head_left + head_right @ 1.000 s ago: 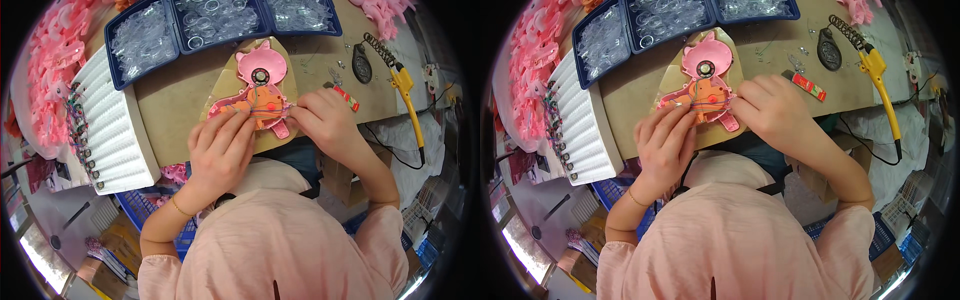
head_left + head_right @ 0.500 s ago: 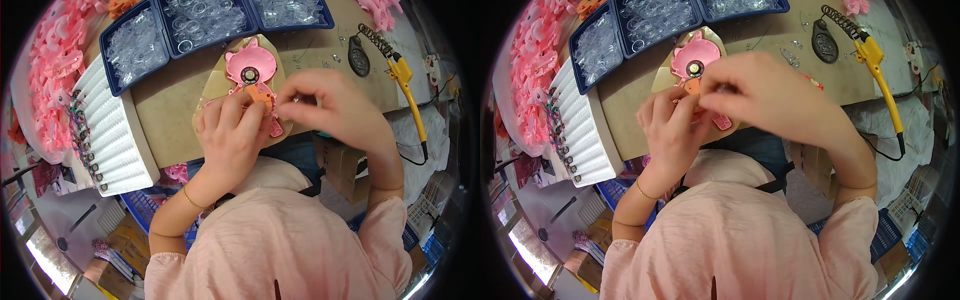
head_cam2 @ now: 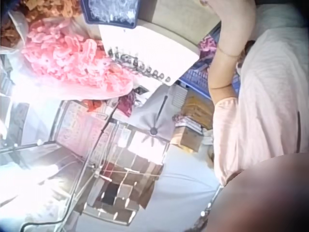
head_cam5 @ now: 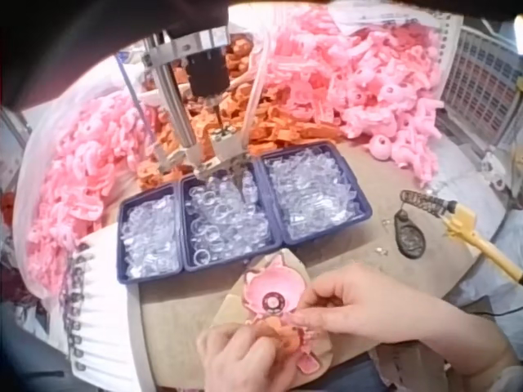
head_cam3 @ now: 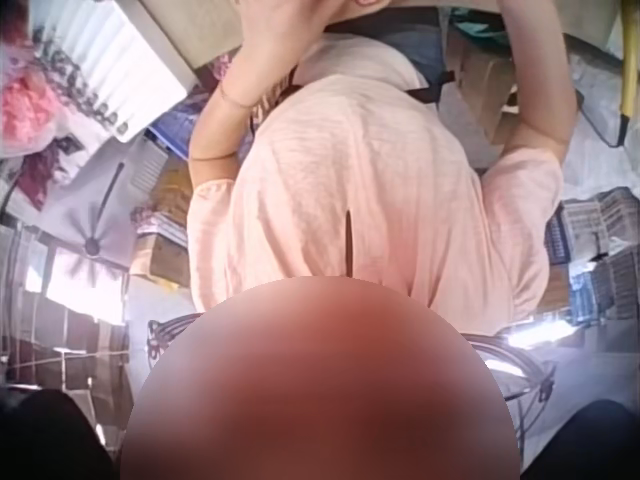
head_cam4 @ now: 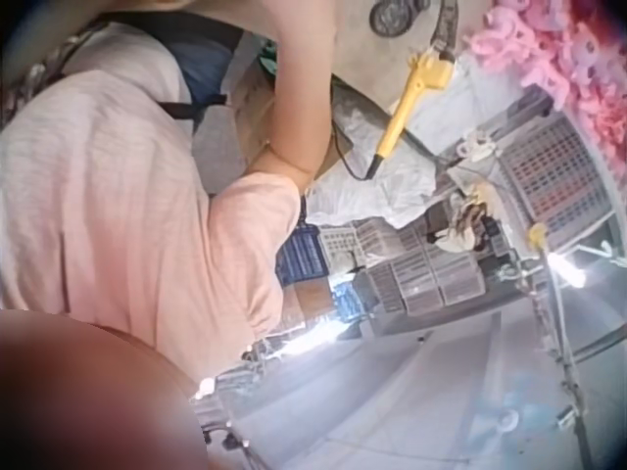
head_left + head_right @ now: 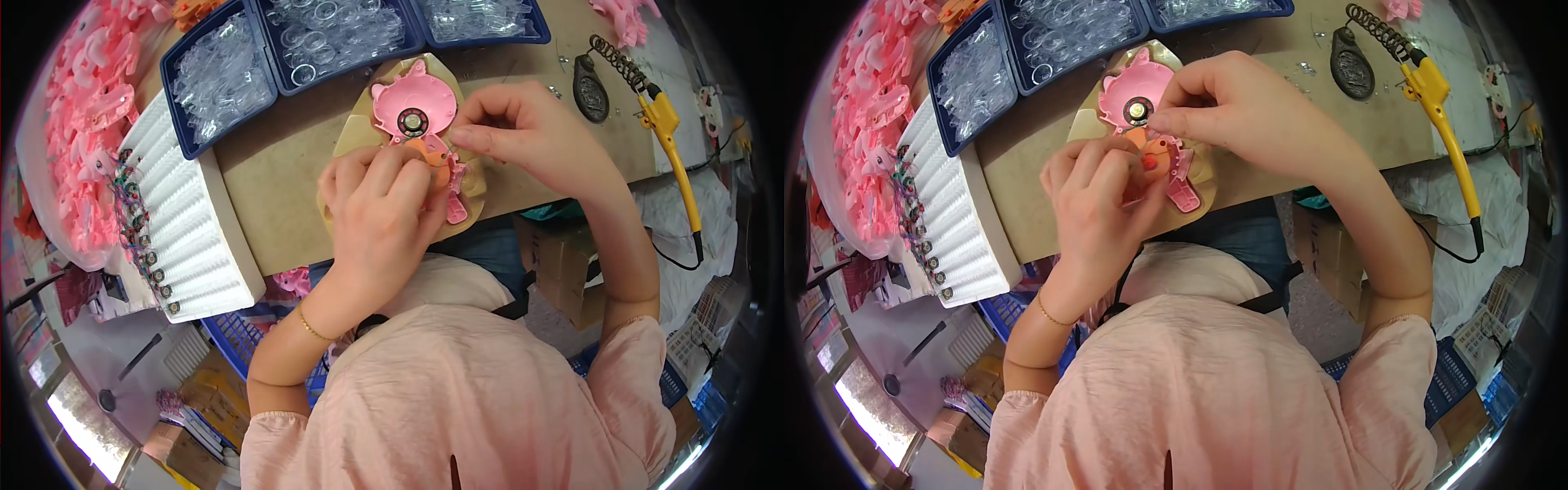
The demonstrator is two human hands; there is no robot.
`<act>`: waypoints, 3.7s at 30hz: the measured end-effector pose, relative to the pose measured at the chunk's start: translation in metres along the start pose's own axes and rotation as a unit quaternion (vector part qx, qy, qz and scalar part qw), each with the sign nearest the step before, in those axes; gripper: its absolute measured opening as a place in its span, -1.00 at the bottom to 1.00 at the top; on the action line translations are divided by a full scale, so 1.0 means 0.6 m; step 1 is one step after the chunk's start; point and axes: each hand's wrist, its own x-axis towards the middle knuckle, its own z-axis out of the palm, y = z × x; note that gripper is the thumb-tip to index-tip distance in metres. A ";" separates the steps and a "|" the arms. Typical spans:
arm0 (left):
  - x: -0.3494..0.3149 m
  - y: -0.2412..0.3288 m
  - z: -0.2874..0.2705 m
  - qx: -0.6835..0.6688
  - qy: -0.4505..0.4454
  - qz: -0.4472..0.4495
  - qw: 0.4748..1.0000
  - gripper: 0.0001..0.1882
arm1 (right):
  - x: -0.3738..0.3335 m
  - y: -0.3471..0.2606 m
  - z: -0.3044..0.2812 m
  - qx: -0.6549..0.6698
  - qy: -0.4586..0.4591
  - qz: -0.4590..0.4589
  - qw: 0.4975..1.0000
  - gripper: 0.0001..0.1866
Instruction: Assembling a toy pony by installing electronic components and fastening the plastic housing.
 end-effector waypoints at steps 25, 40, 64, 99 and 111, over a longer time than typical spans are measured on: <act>-0.070 -0.028 -0.054 -0.101 0.028 0.054 0.993 -0.75 | -0.081 -0.002 0.038 -0.187 0.057 -0.058 0.979 -0.88; -0.051 -0.033 -0.022 0.109 0.009 0.148 0.983 -0.67 | -0.122 0.076 0.092 -0.350 0.153 -0.136 0.914 -0.83; -0.056 -0.020 -0.023 0.146 -0.042 0.215 0.965 -0.66 | -0.047 0.059 0.070 -0.365 0.187 -0.210 0.888 -0.86; 0.125 -0.567 -0.382 0.335 0.285 -0.340 0.831 -0.32 | 0.281 -0.012 0.076 -0.399 0.165 -0.180 0.884 -0.85; 0.150 -0.681 -0.290 0.452 0.070 -0.116 0.882 -0.71 | 0.154 -0.098 0.103 -0.144 0.161 -0.136 0.967 -0.71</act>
